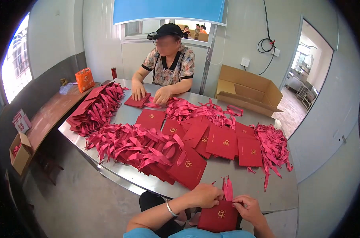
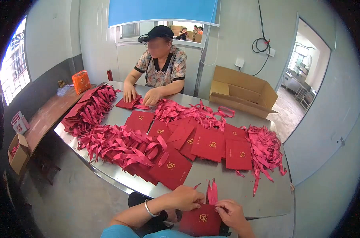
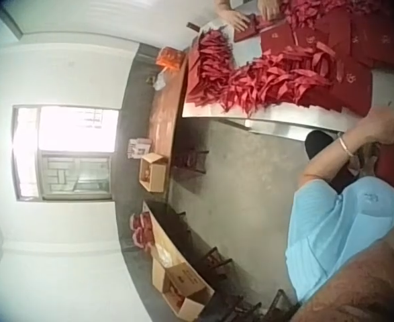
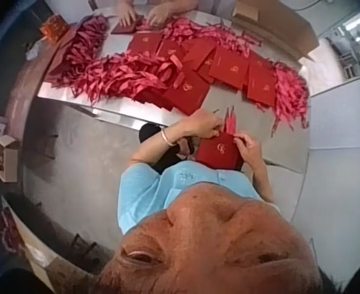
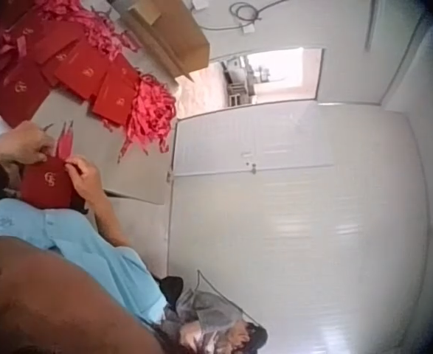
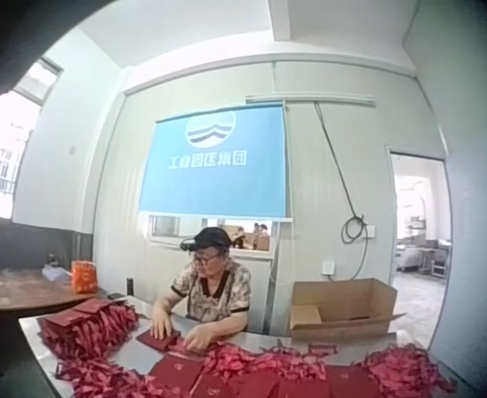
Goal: The person threads ribbons through small red paper bags by hand to create handles.
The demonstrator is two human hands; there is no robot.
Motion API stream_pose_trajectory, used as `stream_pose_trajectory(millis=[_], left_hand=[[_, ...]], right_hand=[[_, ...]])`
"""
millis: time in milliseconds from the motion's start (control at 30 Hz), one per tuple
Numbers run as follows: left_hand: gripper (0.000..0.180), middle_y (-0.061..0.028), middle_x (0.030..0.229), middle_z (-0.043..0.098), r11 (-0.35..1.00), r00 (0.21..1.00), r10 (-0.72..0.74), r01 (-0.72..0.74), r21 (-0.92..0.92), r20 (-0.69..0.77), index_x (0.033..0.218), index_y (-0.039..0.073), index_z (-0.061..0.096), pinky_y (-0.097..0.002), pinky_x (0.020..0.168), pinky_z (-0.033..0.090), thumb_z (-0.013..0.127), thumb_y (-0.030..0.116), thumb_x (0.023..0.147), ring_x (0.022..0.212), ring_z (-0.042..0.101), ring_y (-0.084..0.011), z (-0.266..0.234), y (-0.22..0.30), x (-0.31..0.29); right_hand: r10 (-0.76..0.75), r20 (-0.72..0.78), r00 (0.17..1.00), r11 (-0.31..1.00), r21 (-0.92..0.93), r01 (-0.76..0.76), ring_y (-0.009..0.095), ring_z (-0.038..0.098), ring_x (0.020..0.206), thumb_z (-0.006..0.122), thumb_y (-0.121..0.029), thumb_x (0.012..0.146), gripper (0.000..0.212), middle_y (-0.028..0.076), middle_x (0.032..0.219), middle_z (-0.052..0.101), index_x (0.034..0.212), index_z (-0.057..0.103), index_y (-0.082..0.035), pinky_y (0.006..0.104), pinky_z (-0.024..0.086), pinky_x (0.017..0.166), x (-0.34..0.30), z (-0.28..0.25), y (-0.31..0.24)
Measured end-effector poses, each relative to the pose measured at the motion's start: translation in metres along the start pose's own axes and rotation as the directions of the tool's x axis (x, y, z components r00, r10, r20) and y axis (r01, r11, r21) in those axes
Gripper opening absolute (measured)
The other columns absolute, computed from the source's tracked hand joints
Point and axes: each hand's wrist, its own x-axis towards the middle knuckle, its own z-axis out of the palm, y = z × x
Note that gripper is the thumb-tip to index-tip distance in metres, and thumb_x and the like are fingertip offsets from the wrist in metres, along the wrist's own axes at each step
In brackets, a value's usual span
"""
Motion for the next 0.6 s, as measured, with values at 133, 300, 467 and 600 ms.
stream_pose_trajectory(millis=[133,300,467,600], left_hand=[[0.019,-0.0084,0.089,0.07,0.99,0.999,-0.029,0.035,-0.137,0.042,0.102,0.009,0.063,-0.0389,0.072,0.051,0.064,0.015,0.085,0.086,0.067,-0.0268,-0.003,-0.004,-0.01],[0.026,-0.0081,0.09,0.07,0.927,0.991,-0.126,0.131,-0.351,0.039,0.111,0.005,0.061,-0.0318,0.067,0.052,0.061,0.006,0.085,0.076,0.067,-0.0166,0.004,-0.013,-0.01],[0.026,-0.0033,0.086,0.066,0.839,0.987,-0.161,0.13,-0.529,-0.012,0.112,0.004,0.06,-0.0253,0.053,0.048,0.058,0.001,0.086,0.061,0.06,-0.0095,0.011,-0.015,-0.005],[0.025,-0.0015,0.084,0.063,0.73,0.988,-0.148,0.137,-0.669,0.042,0.114,0.002,0.059,-0.0228,0.048,0.045,0.057,-0.001,0.088,0.057,0.055,-0.0075,0.024,-0.02,-0.009]], right_hand=[[-0.038,-0.014,0.999,0.999,0.013,0.039,0.016,0.062,0.07,0.072,0.0,0.079,0.009,0.01,0.089,0.07,0.088,0.069,-0.002,0.0264,0.048,0.06,0.0,0.0,0.003],[0.029,-0.005,1.0,0.998,0.056,-0.029,0.018,0.064,0.076,0.072,0.0,0.078,0.011,0.01,0.092,0.071,0.088,0.069,-0.002,0.0286,0.05,0.067,0.012,-0.001,-0.001],[-0.138,0.029,0.99,0.989,0.065,0.136,0.023,0.066,0.089,0.072,0.0,0.077,0.013,0.01,0.095,0.071,0.089,0.069,-0.001,0.033,0.051,0.08,0.029,0.011,-0.013],[-0.166,0.049,0.985,0.981,0.107,0.16,0.026,0.066,0.083,0.072,-0.002,0.077,0.012,0.011,0.092,0.07,0.088,0.068,-0.003,0.0341,0.051,0.076,0.026,0.019,-0.015]])
